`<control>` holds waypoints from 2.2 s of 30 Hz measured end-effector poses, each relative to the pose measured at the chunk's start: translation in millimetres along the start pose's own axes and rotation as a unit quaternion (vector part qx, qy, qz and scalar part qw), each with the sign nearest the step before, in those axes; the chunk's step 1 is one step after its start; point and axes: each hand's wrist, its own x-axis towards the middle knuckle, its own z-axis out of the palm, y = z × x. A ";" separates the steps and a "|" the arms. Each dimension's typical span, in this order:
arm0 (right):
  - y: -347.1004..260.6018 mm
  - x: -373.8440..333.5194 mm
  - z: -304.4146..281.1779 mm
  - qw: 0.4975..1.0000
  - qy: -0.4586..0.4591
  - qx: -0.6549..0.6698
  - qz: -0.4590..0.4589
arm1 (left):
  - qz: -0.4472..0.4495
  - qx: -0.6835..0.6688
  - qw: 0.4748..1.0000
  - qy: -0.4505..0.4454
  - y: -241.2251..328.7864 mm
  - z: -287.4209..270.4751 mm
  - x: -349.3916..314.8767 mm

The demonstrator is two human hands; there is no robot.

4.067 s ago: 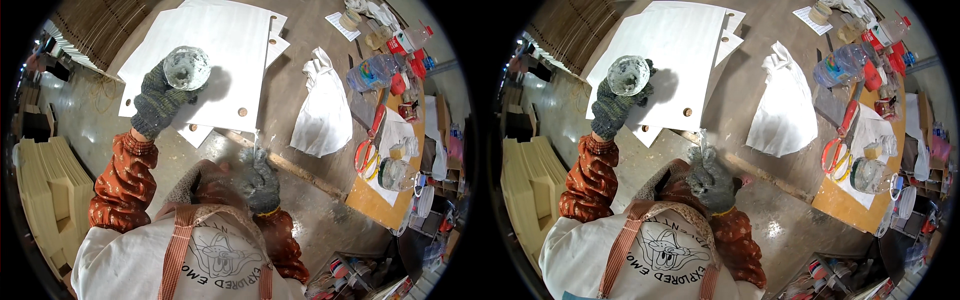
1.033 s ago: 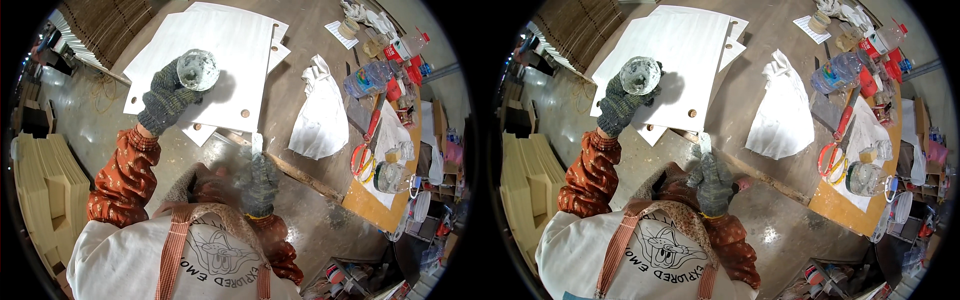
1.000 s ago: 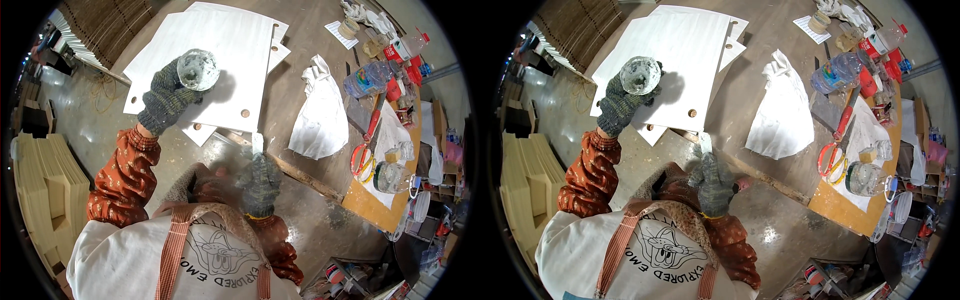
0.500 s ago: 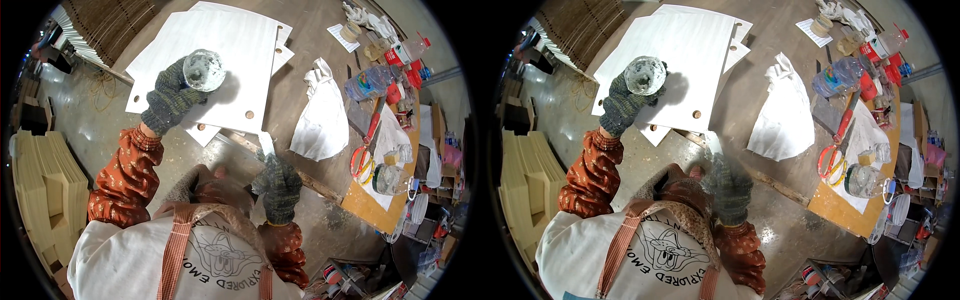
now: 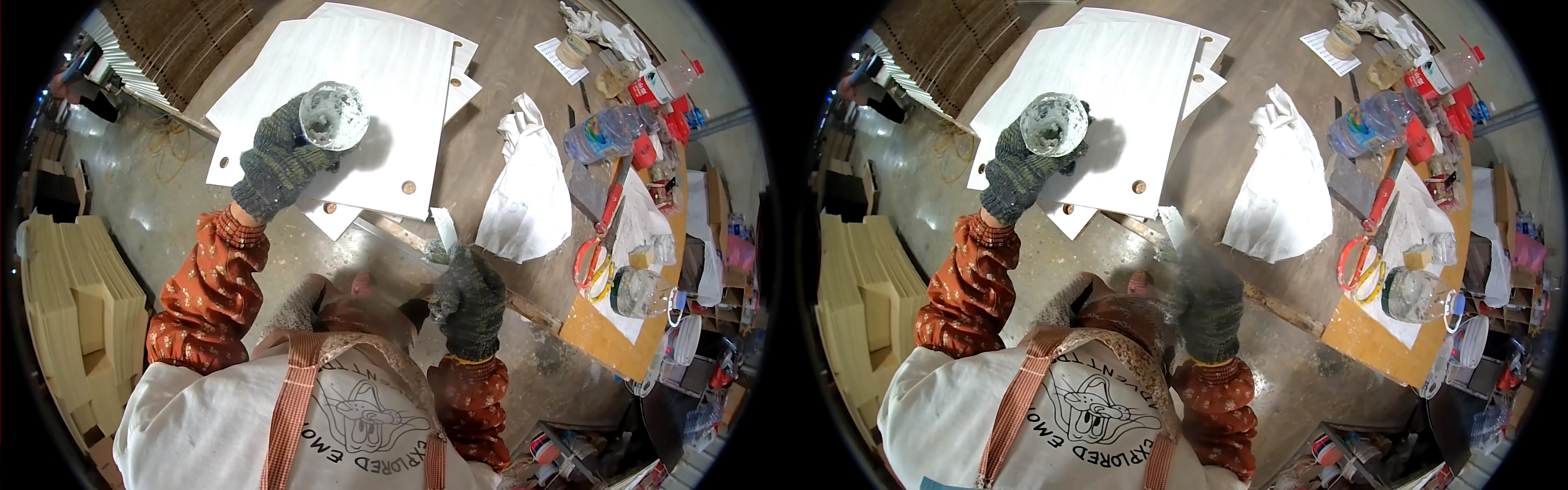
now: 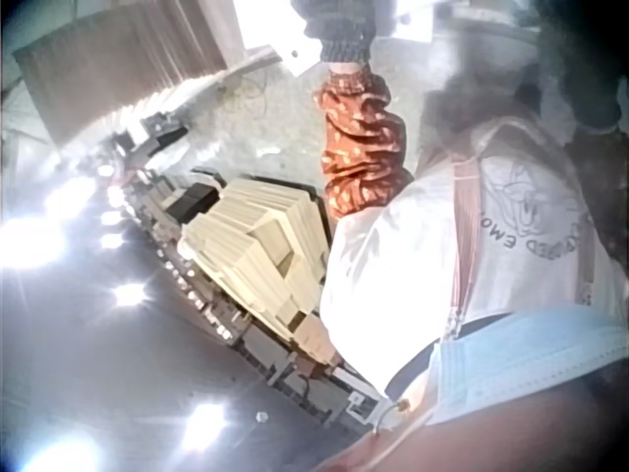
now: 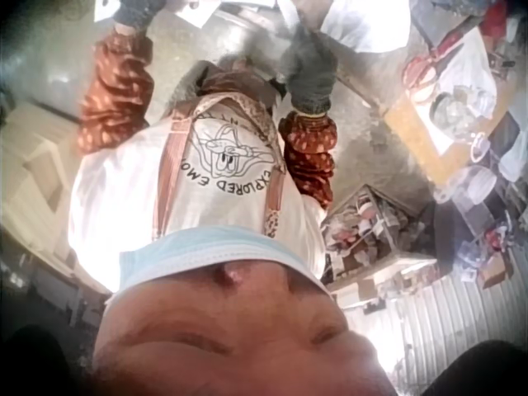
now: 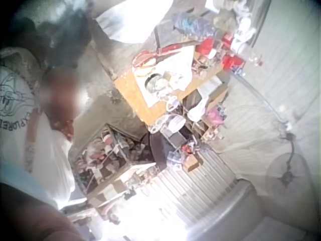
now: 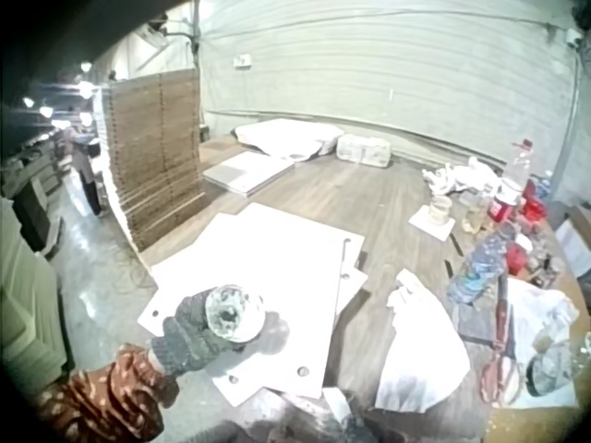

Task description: The person applies a white filler substance into circular holes on a white board using a putty knife. They scoop the filler from a small container, spread it into the holes, and smooth the surface. The person also wipes the board with a white cloth during the process.

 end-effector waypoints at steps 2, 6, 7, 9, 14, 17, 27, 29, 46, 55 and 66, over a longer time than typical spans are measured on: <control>8.5 9.7 4.2 0.984 0.039 -0.082 -0.153 | -0.017 -0.024 1.000 0.004 2.8 1.0 -0.1; -0.7 5.2 3.5 0.997 -0.053 0.039 0.039 | -0.018 -0.064 0.998 0.003 -2.8 2.2 0.1; -2.2 3.0 2.6 0.987 -0.077 0.087 0.108 | -0.023 -0.050 0.998 0.001 -1.4 2.3 0.5; 0.3 1.6 1.6 0.977 -0.095 0.136 0.131 | -0.032 -0.022 0.999 -0.002 2.0 2.6 1.5; 2.1 4.8 7.0 0.702 -0.155 0.645 0.259 | -0.045 -0.067 0.997 -0.010 -6.1 1.8 1.9; 9.6 -8.4 13.0 0.566 -0.104 0.759 0.305 | -0.045 -0.043 0.998 -0.003 1.4 4.1 0.6; -41.7 11.2 -16.0 0.826 -0.142 0.528 0.137 | 0.159 -0.189 0.969 -0.007 -6.3 25.0 -18.4; -49.9 10.0 -26.5 0.959 -0.111 0.262 0.000 | 0.179 -0.112 0.975 -0.063 36.5 20.8 -16.8; -136.1 40.2 -73.8 0.935 -0.125 0.146 0.297 | 0.203 0.018 0.979 0.016 34.4 -2.0 -34.0; -112.3 40.1 -39.2 0.972 -0.187 -0.031 -0.138 | 0.220 0.027 0.975 -0.006 56.5 2.6 -43.2; -113.7 26.2 -91.3 0.819 -0.220 -0.369 -0.381 | 0.075 -0.140 0.984 -0.082 82.8 34.6 -80.2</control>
